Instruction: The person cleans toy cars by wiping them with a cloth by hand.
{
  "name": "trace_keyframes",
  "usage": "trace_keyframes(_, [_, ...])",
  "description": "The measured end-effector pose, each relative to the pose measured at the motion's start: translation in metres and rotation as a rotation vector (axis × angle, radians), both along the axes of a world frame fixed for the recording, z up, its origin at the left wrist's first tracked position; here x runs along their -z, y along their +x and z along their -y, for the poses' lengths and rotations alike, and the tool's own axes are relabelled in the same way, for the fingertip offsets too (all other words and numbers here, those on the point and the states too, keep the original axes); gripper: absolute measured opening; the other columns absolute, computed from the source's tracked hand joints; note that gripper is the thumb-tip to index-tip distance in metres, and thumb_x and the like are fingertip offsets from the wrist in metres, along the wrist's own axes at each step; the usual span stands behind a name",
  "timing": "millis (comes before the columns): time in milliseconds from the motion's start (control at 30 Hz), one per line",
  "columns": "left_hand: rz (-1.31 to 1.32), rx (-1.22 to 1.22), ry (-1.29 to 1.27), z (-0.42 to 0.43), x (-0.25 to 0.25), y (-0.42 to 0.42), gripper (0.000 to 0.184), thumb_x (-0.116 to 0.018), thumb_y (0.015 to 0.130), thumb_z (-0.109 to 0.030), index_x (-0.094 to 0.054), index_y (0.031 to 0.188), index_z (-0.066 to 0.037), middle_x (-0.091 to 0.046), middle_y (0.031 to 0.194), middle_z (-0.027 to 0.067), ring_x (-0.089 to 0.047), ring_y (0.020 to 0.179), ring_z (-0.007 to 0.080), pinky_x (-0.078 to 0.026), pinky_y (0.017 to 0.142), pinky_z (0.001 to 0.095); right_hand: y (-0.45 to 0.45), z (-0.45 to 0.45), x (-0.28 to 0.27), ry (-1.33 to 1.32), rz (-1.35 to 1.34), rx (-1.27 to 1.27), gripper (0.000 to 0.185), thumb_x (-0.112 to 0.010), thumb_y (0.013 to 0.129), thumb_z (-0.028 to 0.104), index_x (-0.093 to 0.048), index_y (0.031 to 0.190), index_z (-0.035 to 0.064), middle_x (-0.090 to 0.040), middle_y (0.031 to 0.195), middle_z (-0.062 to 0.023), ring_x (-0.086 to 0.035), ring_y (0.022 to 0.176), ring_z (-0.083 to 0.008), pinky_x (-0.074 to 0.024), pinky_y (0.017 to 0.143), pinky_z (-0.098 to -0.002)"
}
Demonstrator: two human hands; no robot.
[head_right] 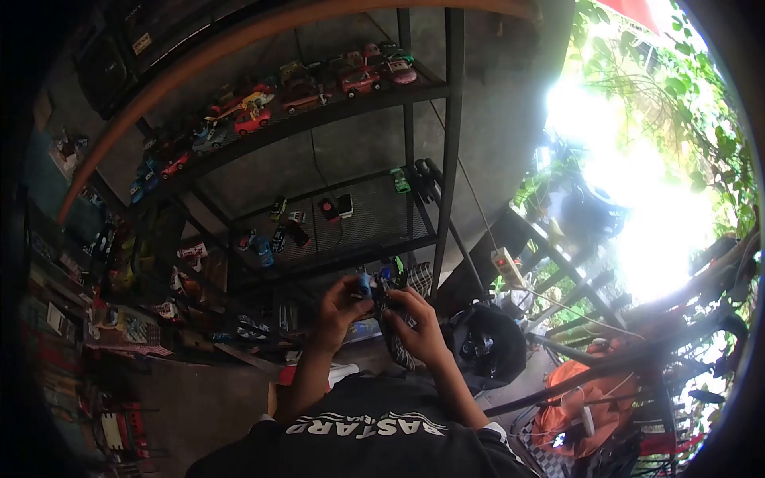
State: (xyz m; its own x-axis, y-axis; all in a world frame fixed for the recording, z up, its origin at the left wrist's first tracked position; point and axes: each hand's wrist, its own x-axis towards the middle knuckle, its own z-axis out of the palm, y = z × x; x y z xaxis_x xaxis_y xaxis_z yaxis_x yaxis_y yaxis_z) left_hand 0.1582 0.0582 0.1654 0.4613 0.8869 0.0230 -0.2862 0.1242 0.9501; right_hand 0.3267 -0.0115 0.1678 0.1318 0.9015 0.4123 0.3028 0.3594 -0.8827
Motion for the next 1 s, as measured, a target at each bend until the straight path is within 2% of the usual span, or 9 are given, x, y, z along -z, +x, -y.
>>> trace_keyframes(33, [0.094,-0.089,-0.052,0.001,-0.006,0.001,0.045,-0.072,0.086,-0.005,-0.053,0.127,-0.002,-0.061,0.104,0.0028,-0.061,0.095,0.0107,-0.052,0.081,0.0253,0.001,-0.002,0.001,0.004,0.000,-0.013,0.034,-0.068,0.086,0.004,-0.062,0.118,-0.0033,-0.063,0.102,-0.0160,-0.065,0.097,-0.0256,-0.0488,0.086,-0.0311])
trace_keyframes(133, [0.124,-0.178,-0.061,0.003,-0.014,0.000,0.047,-0.073,0.085,-0.006,-0.050,0.126,-0.003,-0.059,0.104,0.0030,-0.060,0.096,0.0108,-0.052,0.082,0.0249,0.001,-0.008,0.009,-0.028,0.010,-0.064,0.033,-0.068,0.086,0.004,-0.061,0.118,-0.0036,-0.063,0.103,-0.0161,-0.065,0.097,-0.0253,-0.0481,0.086,-0.0307])
trace_keyframes(367, [0.333,-0.245,-0.103,0.009,-0.004,0.001,0.049,-0.072,0.087,-0.008,-0.046,0.129,-0.004,-0.056,0.107,0.0030,-0.059,0.099,0.0107,-0.050,0.087,0.0227,0.004,-0.031,0.033,-0.071,-0.154,-0.085,0.034,-0.068,0.086,0.004,-0.060,0.118,-0.0028,-0.063,0.106,-0.0139,-0.063,0.101,-0.0230,-0.0465,0.090,-0.0316])
trace_keyframes(467, [0.330,-0.260,-0.118,0.010,-0.008,-0.002,0.047,-0.072,0.087,-0.008,-0.049,0.128,-0.004,-0.059,0.109,0.0041,-0.059,0.102,0.0110,-0.048,0.091,0.0229,0.000,-0.038,0.039,-0.066,-0.198,-0.099,0.032,-0.066,0.087,0.003,-0.059,0.117,-0.0023,-0.062,0.105,-0.0128,-0.063,0.099,-0.0221,-0.0463,0.090,-0.0311])
trace_keyframes(533, [0.078,-0.168,-0.128,0.008,-0.008,-0.010,0.042,-0.073,0.086,-0.008,-0.055,0.124,-0.003,-0.062,0.111,0.0055,-0.060,0.105,0.0117,-0.048,0.092,0.0247,0.000,-0.036,0.025,-0.093,-0.191,-0.085,0.028,-0.064,0.087,0.003,-0.059,0.115,-0.0020,-0.062,0.102,-0.0123,-0.062,0.099,-0.0218,-0.0460,0.089,-0.0305])
trace_keyframes(700, [-0.037,-0.111,-0.036,0.017,0.002,-0.009,0.037,-0.075,0.086,-0.011,-0.061,0.118,-0.002,-0.064,0.112,0.0058,-0.061,0.105,0.0131,-0.048,0.093,0.0279,-0.005,-0.037,0.009,-0.080,-0.245,-0.116,0.026,-0.064,0.086,0.002,-0.060,0.112,-0.0029,-0.061,0.100,-0.0121,-0.062,0.098,-0.0231,-0.0459,0.088,-0.0307])
trace_keyframes(800, [-0.086,-0.109,0.009,0.016,0.010,-0.017,0.038,-0.075,0.086,-0.011,-0.061,0.119,-0.001,-0.064,0.110,0.0051,-0.061,0.104,0.0135,-0.048,0.093,0.0289,-0.009,-0.035,-0.001,0.009,-0.018,-0.104,0.027,-0.066,0.083,-0.001,-0.060,0.109,-0.0041,-0.060,0.098,-0.0136,-0.063,0.094,-0.0256,-0.0476,0.084,-0.0313])
trace_keyframes(967, [-0.035,-0.151,0.068,0.017,0.006,-0.031,0.039,-0.075,0.086,-0.010,-0.060,0.121,-0.001,-0.064,0.108,0.0049,-0.061,0.103,0.0133,-0.048,0.091,0.0290,-0.012,-0.035,0.001,0.023,0.046,-0.173,0.030,-0.068,0.082,-0.002,-0.062,0.112,-0.0036,-0.061,0.096,-0.0142,-0.065,0.090,-0.0278,-0.0499,0.080,-0.0322])
trace_keyframes(1000, [-0.023,-0.131,0.002,0.020,0.002,-0.035,0.040,-0.075,0.086,-0.009,-0.060,0.122,-0.001,-0.064,0.109,0.0047,-0.060,0.103,0.0133,-0.048,0.092,0.0287,-0.013,-0.034,0.000,-0.001,0.072,-0.166,0.029,-0.067,0.082,-0.001,-0.062,0.110,-0.0038,-0.061,0.096,-0.0135,-0.064,0.089,-0.0265,-0.0495,0.079,-0.0324])
